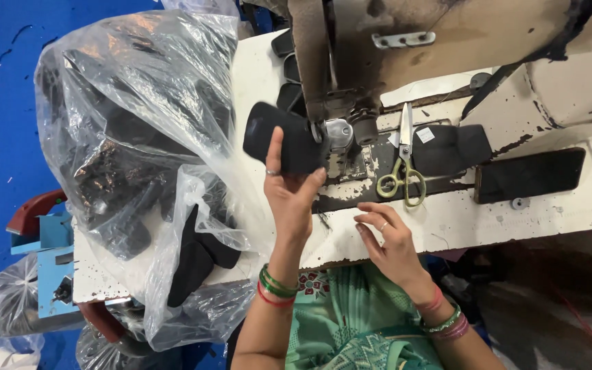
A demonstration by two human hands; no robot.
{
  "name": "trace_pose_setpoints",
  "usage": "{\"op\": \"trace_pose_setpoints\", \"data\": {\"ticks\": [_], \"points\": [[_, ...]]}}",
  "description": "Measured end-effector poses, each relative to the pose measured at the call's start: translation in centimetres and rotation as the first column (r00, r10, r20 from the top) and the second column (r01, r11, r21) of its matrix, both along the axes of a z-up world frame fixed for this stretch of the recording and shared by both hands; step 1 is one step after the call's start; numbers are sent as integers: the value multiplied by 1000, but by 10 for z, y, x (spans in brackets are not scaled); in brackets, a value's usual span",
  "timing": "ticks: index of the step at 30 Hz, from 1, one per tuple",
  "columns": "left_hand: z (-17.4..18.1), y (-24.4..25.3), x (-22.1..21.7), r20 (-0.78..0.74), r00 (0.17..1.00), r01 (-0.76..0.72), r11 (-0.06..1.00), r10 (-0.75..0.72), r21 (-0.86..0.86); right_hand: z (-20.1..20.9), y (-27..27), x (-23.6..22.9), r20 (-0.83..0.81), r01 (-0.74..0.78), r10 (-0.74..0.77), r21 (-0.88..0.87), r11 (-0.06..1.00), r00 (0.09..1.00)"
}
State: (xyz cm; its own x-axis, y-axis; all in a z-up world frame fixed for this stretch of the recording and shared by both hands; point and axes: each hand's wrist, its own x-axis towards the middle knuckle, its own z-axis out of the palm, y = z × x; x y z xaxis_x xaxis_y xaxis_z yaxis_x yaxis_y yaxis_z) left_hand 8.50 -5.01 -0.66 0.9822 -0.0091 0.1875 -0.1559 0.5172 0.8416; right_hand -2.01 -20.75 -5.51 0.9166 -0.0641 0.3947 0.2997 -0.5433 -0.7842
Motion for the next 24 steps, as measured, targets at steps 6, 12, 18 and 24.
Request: {"op": "trace_pose_setpoints", "data": {"ticks": [6, 12, 18, 24], "points": [[-31, 3, -7, -6, 988, -148, 948, 156, 281, 16, 24, 45, 71, -136, 123, 221, 966, 990], [-15, 3, -15, 6, 992, -123, 966, 124, 227, 13, 52, 95, -35, -128, 257, 799, 587, 966], [-34, -7, -15, -100, 979, -157, 970, 178, 188, -6, 61, 82, 56, -101, 87, 691, 716, 995], [-40, -7, -11, 46, 974, -224, 907, 222, 356, 14, 63, 90, 61, 38, -76, 480, 877, 995]]}}
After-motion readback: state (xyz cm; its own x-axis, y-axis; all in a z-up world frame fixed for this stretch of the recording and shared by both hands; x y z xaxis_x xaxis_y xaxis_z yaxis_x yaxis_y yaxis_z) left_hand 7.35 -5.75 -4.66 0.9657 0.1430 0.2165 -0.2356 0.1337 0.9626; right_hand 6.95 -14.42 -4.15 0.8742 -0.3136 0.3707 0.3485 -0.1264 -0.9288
